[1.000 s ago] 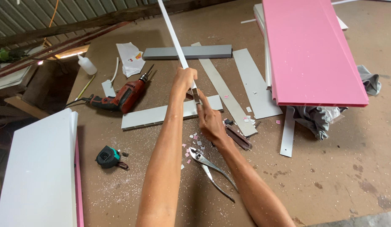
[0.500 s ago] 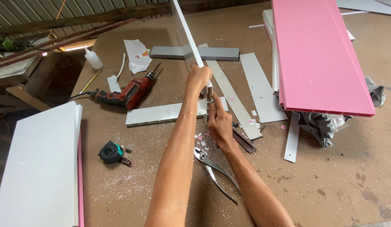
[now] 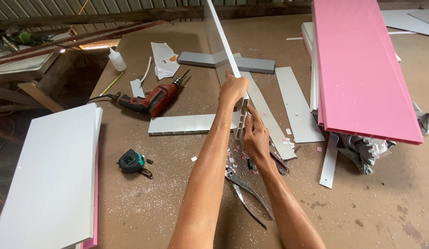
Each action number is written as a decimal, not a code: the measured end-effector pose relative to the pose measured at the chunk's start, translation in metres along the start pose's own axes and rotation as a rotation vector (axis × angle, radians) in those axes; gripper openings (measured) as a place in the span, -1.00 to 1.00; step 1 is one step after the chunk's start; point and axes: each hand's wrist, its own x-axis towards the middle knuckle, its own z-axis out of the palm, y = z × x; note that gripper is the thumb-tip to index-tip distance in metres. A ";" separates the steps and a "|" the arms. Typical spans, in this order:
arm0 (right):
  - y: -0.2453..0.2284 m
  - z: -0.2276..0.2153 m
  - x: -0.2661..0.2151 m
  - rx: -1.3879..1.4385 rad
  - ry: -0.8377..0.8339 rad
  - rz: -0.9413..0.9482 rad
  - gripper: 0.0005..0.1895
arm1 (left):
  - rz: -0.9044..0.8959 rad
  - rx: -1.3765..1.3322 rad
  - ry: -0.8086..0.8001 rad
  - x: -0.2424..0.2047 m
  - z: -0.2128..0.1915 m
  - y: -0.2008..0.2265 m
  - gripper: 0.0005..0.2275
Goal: The person uses pliers and a utility knife to remove small metal fasteners and plastic debris from the edges of white and pink plastic panels.
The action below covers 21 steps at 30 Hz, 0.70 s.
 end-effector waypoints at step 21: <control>0.000 -0.004 -0.002 -0.071 0.072 -0.059 -0.56 | 0.007 -0.021 -0.001 -0.005 0.002 0.001 -0.32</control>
